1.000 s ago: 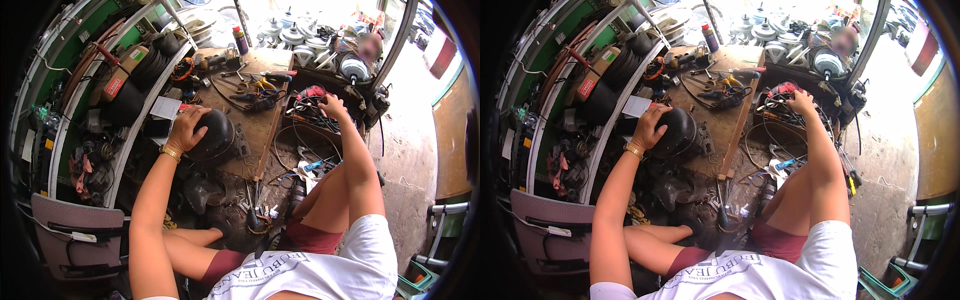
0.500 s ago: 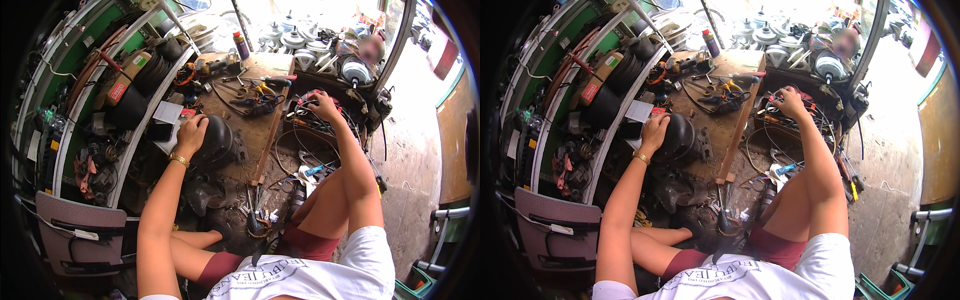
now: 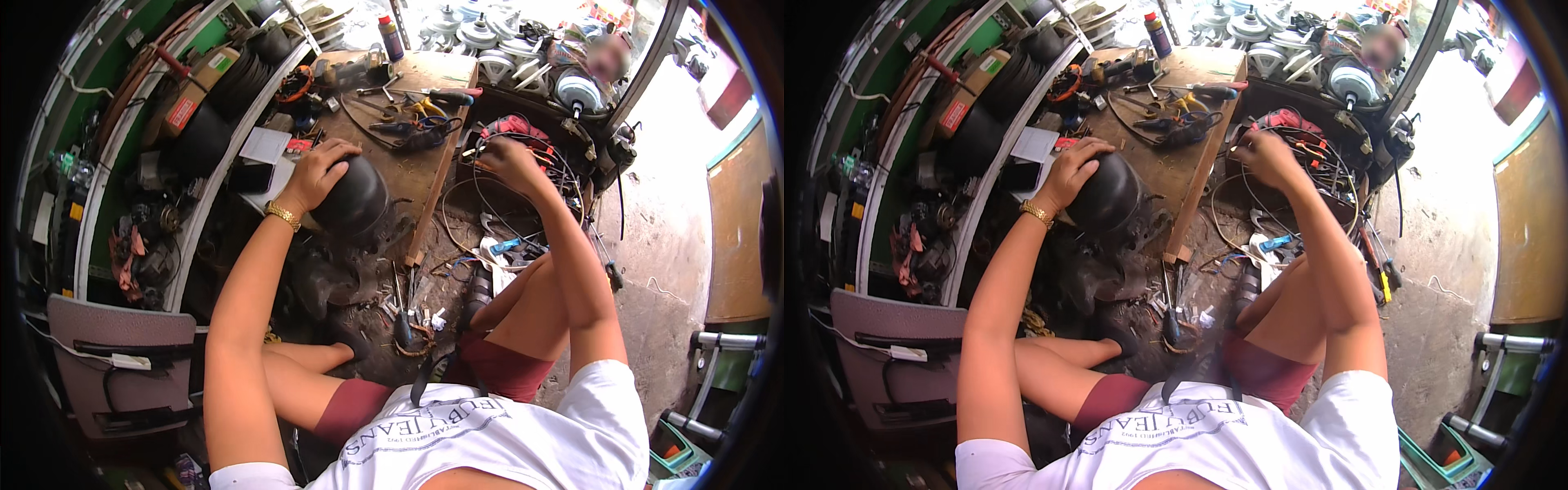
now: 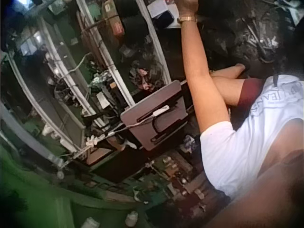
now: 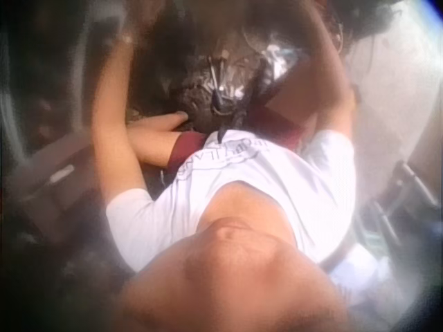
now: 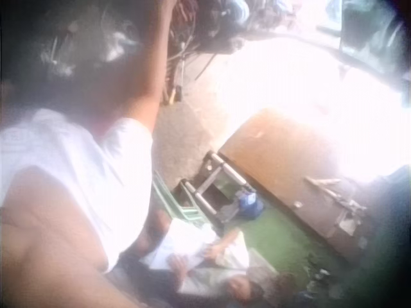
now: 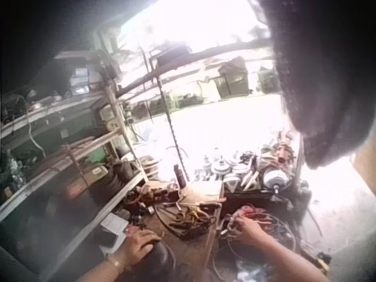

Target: The person handles a compressor on a workbench, uses pliers to manipulate wires, wipes the compressor with a cloth, and takes money from a pouch.

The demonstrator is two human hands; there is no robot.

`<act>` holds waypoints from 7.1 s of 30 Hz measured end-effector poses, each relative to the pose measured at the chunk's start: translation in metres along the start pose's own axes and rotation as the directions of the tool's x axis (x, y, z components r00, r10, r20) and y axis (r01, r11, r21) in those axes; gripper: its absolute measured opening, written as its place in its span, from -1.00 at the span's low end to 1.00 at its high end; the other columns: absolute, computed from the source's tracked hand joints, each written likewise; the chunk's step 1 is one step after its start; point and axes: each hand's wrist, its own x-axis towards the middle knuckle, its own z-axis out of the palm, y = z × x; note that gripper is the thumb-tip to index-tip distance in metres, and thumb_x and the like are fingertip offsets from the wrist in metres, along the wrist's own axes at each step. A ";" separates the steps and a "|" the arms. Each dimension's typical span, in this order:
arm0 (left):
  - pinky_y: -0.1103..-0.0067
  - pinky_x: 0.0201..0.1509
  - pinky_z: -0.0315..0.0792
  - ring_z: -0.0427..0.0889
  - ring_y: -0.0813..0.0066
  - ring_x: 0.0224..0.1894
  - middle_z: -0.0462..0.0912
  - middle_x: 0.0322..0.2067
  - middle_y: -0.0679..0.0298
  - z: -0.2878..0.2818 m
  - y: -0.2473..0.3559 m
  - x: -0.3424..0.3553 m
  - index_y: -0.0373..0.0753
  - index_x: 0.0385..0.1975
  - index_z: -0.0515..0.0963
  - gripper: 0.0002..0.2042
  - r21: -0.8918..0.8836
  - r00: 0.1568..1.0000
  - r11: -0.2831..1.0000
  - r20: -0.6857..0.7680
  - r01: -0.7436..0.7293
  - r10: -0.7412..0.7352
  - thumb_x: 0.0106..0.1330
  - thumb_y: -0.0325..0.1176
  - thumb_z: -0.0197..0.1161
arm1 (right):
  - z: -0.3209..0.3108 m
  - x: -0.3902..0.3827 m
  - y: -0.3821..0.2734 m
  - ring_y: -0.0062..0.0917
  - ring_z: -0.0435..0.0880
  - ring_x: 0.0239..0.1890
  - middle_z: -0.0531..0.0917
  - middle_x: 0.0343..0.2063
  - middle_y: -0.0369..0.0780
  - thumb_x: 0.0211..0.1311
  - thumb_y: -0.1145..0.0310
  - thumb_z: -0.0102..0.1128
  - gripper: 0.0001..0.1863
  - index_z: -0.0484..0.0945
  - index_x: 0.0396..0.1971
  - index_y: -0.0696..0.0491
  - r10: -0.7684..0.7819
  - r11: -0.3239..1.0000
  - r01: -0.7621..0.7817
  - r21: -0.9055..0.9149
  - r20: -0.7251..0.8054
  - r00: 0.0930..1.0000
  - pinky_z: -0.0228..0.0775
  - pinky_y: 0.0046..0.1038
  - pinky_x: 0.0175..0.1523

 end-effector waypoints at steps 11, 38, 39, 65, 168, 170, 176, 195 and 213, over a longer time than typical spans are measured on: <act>0.32 0.08 0.47 0.62 0.13 -0.02 0.65 -0.11 0.18 0.017 0.002 -0.031 -0.15 -0.12 0.66 -0.72 -0.015 0.896 0.931 -0.269 0.364 -0.355 0.28 -0.19 0.17 | 0.177 -0.093 -0.085 -0.34 0.77 -0.38 0.76 -0.33 -0.11 0.30 0.13 0.20 -0.63 0.69 -0.17 0.14 0.047 0.972 -0.226 0.055 0.905 0.422 0.61 -0.33 -0.32; 0.29 0.05 0.46 0.61 0.08 -0.05 0.64 -0.14 0.16 0.018 0.010 -0.026 -0.20 -0.15 0.63 -0.76 -0.063 0.889 0.930 -0.277 0.361 -0.364 0.24 -0.33 0.13 | 0.073 0.019 -0.086 -0.17 0.65 -0.27 0.62 -0.32 0.00 0.17 0.44 0.11 -0.68 0.43 -0.08 0.19 -0.041 0.855 0.296 0.427 -0.512 0.858 0.45 -0.23 -0.13; 0.29 0.03 0.46 0.61 0.08 -0.06 0.64 -0.15 0.17 0.017 0.008 -0.026 -0.19 -0.15 0.63 -0.76 -0.038 0.889 0.926 -0.268 0.375 -0.371 0.24 -0.32 0.12 | 0.067 -0.016 -0.101 -0.24 0.65 -0.35 0.60 -0.38 -0.03 0.18 0.45 0.09 -0.71 0.41 -0.10 0.20 0.020 0.831 0.264 0.490 -0.501 0.865 0.44 -0.26 -0.21; 0.16 0.11 0.41 0.59 0.18 0.07 0.66 -0.03 0.29 0.018 0.029 -0.002 -0.01 -0.18 0.70 -0.68 0.073 0.748 0.746 -0.140 0.662 -0.649 0.23 -0.02 0.16 | 0.104 -0.112 -0.158 -0.31 0.64 -0.25 0.66 -0.28 0.02 0.44 0.54 -0.08 -0.53 0.33 0.32 0.02 0.028 0.849 0.150 0.506 -0.328 0.944 0.43 -0.48 -0.09; 0.11 -0.01 0.40 0.57 0.06 0.01 0.60 -0.14 0.28 0.018 0.025 0.000 -0.06 -0.25 0.62 -0.75 0.146 0.788 0.775 -0.145 0.615 -0.599 0.24 -0.08 0.16 | 0.096 -0.145 -0.157 -0.26 0.57 0.04 0.62 -0.04 0.02 0.34 0.61 -0.10 -0.51 0.39 0.27 0.14 0.065 0.837 0.102 0.537 -0.284 0.957 0.29 -0.39 0.18; 0.08 -0.01 0.39 0.57 0.04 0.02 0.60 -0.12 0.28 0.014 0.028 0.001 -0.06 -0.24 0.61 -0.75 0.203 0.810 0.784 -0.161 0.587 -0.564 0.24 -0.08 0.16 | 0.087 -0.168 -0.158 -0.25 0.44 0.34 0.56 0.17 -0.01 0.31 0.66 -0.14 -0.52 0.40 0.24 0.24 0.097 0.787 0.044 0.615 -0.195 0.976 0.14 -0.36 0.42; 0.02 -0.01 0.39 0.55 0.03 0.05 0.60 -0.09 0.28 0.020 0.030 0.006 -0.05 -0.24 0.61 -0.74 0.221 0.807 0.776 -0.159 0.591 -0.569 0.24 -0.06 0.15 | 0.120 -0.049 -0.147 -0.36 0.54 0.12 0.61 0.09 0.00 0.41 0.52 -0.05 -0.59 0.42 0.22 0.22 0.086 0.773 0.176 0.610 -0.375 0.923 0.30 -0.44 0.23; -0.07 0.11 0.31 0.50 0.05 0.15 0.59 -0.02 0.30 0.022 0.019 0.001 -0.03 -0.23 0.62 -0.72 0.206 0.801 0.774 -0.142 0.598 -0.581 0.24 -0.02 0.17 | 0.121 -0.156 -0.141 -0.34 0.69 0.04 0.64 0.06 0.00 0.33 0.67 -0.18 -0.49 0.39 0.28 0.16 0.031 0.853 0.152 0.499 -0.339 0.940 0.45 -0.44 0.13; 0.07 0.05 0.37 0.54 0.06 0.05 0.59 -0.08 0.28 0.020 0.021 0.001 -0.06 -0.26 0.62 -0.76 0.165 0.780 0.762 -0.149 0.626 -0.608 0.25 -0.09 0.16 | 0.127 -0.091 -0.152 -0.41 0.49 0.04 0.59 -0.05 -0.08 0.37 0.60 -0.05 -0.53 0.40 0.27 0.14 0.078 0.798 0.145 0.584 -0.339 0.937 0.26 -0.46 0.16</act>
